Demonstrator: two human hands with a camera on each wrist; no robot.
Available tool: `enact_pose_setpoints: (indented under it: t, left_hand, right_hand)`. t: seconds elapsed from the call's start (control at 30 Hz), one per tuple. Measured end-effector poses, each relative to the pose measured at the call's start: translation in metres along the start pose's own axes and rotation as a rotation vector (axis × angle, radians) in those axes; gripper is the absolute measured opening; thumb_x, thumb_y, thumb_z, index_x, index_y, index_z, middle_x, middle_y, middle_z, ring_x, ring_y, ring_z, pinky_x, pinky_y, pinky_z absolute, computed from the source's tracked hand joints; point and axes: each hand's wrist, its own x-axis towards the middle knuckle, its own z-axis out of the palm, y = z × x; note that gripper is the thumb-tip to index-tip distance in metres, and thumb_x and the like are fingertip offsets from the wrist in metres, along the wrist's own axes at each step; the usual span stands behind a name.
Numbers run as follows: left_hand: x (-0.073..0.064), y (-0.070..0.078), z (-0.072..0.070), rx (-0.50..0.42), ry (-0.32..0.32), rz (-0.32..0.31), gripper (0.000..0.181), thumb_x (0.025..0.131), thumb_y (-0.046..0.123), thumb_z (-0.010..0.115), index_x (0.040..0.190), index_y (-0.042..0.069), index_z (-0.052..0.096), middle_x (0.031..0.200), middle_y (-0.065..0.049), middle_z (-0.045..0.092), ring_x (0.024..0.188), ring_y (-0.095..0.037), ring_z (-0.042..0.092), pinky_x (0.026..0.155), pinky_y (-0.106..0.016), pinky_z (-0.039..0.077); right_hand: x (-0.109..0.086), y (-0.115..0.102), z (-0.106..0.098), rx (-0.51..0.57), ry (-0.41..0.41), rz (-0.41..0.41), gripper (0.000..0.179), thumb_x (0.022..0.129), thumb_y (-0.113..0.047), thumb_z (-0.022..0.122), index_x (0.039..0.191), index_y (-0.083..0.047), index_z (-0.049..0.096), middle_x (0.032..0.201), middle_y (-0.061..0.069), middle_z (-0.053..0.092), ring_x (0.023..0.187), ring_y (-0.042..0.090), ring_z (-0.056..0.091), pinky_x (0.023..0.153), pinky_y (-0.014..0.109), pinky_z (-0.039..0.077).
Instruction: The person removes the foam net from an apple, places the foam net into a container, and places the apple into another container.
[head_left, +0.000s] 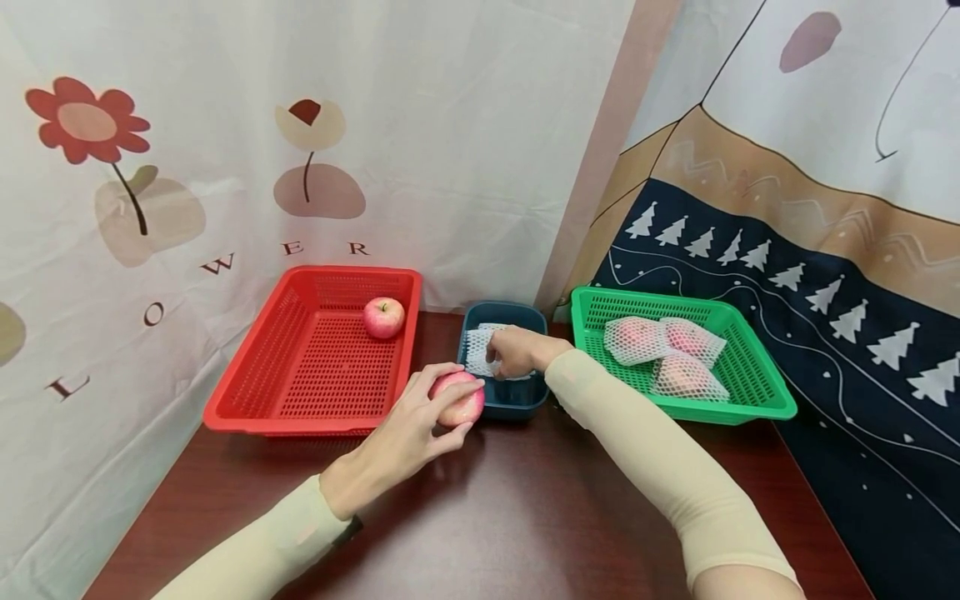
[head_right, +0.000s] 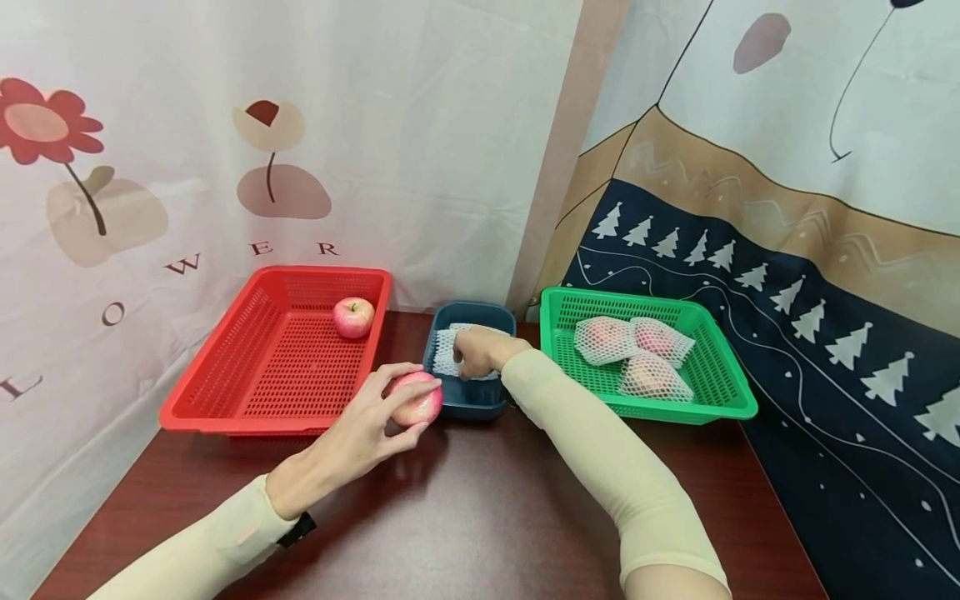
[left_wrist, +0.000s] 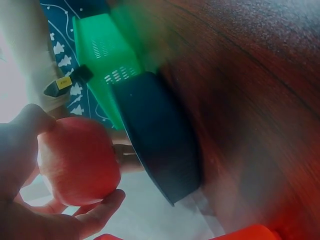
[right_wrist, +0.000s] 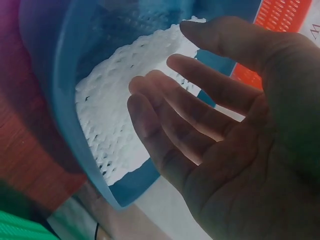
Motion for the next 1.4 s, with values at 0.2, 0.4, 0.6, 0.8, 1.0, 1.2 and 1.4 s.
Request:
enact_pose_setpoints:
  t: [0.2,0.4,0.6,0.8,1.0,1.2,1.4]
  left_hand:
    - [0.002,0.001,0.000,-0.010,0.002,0.003,0.063,0.092,0.019,0.100,0.150,0.018,0.076,0.154,-0.021,0.065,0.136,-0.037,0.067,0.107,-0.050,0.068]
    - [0.004,0.002,0.000,-0.014,0.000,0.005,0.063,0.092,0.018,0.100,0.150,0.018,0.076,0.154,-0.020,0.065,0.136,-0.036,0.067,0.108,-0.049,0.068]
    - [0.005,0.004,0.001,-0.003,0.019,0.026,0.063,0.090,0.017,0.100,0.149,0.017,0.076,0.152,-0.020,0.065,0.134,-0.036,0.067,0.103,-0.049,0.069]
    - [0.007,0.005,-0.002,-0.015,0.004,0.003,0.064,0.092,0.019,0.100,0.152,0.019,0.075,0.153,-0.020,0.065,0.134,-0.034,0.066,0.098,-0.045,0.072]
    - [0.010,0.004,-0.005,-0.036,0.013,-0.012,0.066,0.092,0.017,0.100,0.153,0.017,0.074,0.153,-0.022,0.065,0.134,-0.037,0.067,0.094,-0.044,0.074]
    - [0.011,0.002,-0.010,-0.060,0.012,-0.057,0.070,0.092,0.016,0.100,0.156,0.017,0.071,0.154,-0.021,0.062,0.136,-0.038,0.065,0.084,-0.035,0.074]
    - [0.014,-0.002,-0.013,-0.058,0.038,-0.046,0.069,0.091,0.013,0.099,0.154,0.015,0.071,0.152,-0.023,0.063,0.136,-0.038,0.064,0.080,-0.034,0.073]
  right_hand:
    - [-0.042,-0.033,-0.022,0.042,0.005,-0.005,0.035,0.108,-0.018,0.083,0.140,-0.005,0.082,0.145,0.015,0.081,0.137,0.030,0.074,0.123,0.048,0.061]
    - [-0.057,-0.039,-0.024,0.020,0.034,-0.009,0.035,0.110,-0.021,0.082,0.142,-0.006,0.081,0.148,0.014,0.080,0.142,0.030,0.072,0.126,0.047,0.058]
    - [-0.062,-0.034,-0.024,0.041,0.056,-0.035,0.037,0.111,-0.020,0.079,0.144,-0.004,0.080,0.149,0.016,0.080,0.145,0.033,0.072,0.126,0.049,0.059]
    - [-0.067,-0.031,-0.026,0.073,0.086,-0.045,0.036,0.113,-0.020,0.077,0.145,-0.005,0.080,0.151,0.015,0.080,0.146,0.033,0.072,0.125,0.050,0.060]
    - [-0.072,-0.031,-0.028,0.111,0.133,-0.073,0.036,0.113,-0.020,0.078,0.146,-0.006,0.080,0.150,0.014,0.080,0.143,0.031,0.076,0.120,0.047,0.064]
    - [-0.081,-0.030,-0.030,0.142,0.186,-0.116,0.034,0.113,-0.019,0.078,0.144,-0.006,0.081,0.148,0.015,0.081,0.126,0.029,0.081,0.110,0.044,0.069]
    - [-0.092,-0.029,-0.030,0.179,0.220,-0.100,0.037,0.112,-0.020,0.079,0.147,-0.005,0.080,0.151,0.016,0.079,0.124,0.031,0.081,0.107,0.044,0.071]
